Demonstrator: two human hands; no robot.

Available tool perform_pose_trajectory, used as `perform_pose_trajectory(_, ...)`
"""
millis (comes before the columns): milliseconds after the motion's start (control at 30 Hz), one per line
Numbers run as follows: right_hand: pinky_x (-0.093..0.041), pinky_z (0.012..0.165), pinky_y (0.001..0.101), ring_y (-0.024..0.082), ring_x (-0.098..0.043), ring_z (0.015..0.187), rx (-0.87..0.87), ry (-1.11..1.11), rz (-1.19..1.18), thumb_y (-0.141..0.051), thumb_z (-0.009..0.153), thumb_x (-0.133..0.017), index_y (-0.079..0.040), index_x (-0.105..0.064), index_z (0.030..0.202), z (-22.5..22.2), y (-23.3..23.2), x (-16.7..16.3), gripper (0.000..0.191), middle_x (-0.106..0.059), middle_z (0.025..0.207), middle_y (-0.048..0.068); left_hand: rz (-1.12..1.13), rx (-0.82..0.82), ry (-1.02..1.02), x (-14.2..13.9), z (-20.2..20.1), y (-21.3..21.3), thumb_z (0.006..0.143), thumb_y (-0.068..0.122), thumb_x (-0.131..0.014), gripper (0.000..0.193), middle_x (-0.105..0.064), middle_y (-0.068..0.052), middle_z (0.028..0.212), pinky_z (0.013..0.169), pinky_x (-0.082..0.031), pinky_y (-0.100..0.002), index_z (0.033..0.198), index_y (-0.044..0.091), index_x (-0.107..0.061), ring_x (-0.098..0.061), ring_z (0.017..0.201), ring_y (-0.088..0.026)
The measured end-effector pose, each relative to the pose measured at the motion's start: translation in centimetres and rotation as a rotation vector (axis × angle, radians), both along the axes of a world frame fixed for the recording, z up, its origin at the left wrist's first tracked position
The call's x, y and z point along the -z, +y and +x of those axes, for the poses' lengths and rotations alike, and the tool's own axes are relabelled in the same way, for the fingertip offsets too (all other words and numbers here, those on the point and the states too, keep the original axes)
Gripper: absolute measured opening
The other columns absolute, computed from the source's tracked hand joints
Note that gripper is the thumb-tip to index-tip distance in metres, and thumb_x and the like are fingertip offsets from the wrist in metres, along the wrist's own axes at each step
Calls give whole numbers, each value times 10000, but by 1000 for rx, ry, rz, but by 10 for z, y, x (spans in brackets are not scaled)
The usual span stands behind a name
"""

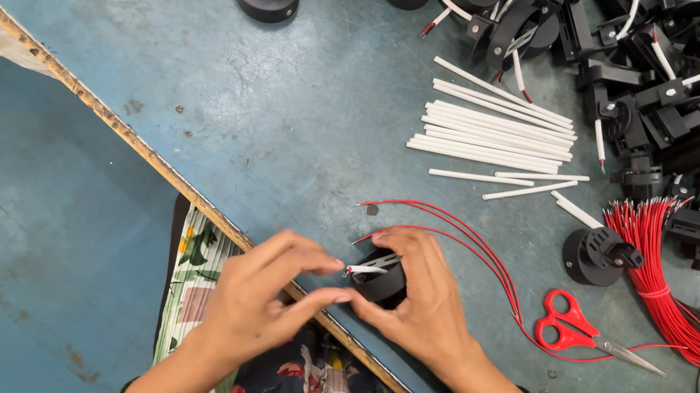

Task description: The person inserts red and black wires into white plastic tubes, then feeds the tubes through black plastic housings. The person repeats this process for multiple units, placing finished assemblies on the table.

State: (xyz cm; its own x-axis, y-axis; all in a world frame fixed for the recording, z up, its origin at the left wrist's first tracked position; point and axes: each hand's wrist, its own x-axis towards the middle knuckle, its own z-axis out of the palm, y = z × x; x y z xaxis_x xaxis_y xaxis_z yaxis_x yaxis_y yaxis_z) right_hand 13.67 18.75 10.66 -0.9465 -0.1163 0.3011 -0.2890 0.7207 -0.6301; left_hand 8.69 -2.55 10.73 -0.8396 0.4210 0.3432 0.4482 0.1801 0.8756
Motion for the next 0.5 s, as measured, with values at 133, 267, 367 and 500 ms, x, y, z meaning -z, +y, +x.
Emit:
perform_pose_trajectory(133, -524, 936, 423, 346, -638, 1103, 5, 15, 16, -214, 676, -917, -54, -574, 1163, 0, -2, -1, 617, -651, 1152, 139, -67, -29, 130, 5, -1, 8, 839, 109, -796, 156, -724, -55, 932, 661, -551, -320, 956, 61, -704, -726, 788, -245)
perform_pose_trajectory(267, -520, 919, 425, 343, -637, 1084, -7, 8, 32, -233, 680, -917, -58, -572, 1094, -2, -2, 0, 567, -649, 1140, 135, 60, 0, 94, 11, -4, 9, 903, 8, -697, 89, -766, -70, 1037, 762, -598, -287, 981, 40, -664, -772, 908, -236)
perform_pose_trajectory(367, -523, 902, 418, 335, -638, 1071, 6, -11, 20, -241, 687, -910, -55, -566, 1076, -2, -3, 3, 551, -647, 1137, 131, 129, -16, -54, 14, -2, 2, 927, -8, -676, 92, -779, -90, 1050, 802, -610, -288, 1008, 25, -645, -787, 916, -212)
perform_pose_trajectory(500, -526, 895, 412, 330, -638, 1072, 10, -16, 6, -245, 693, -904, -52, -564, 1083, -1, -3, 5, 552, -648, 1144, 130, 83, -3, -139, 19, -2, -4, 927, 9, -690, 108, -793, -92, 993, 777, -613, -275, 1022, 20, -639, -799, 882, -192)
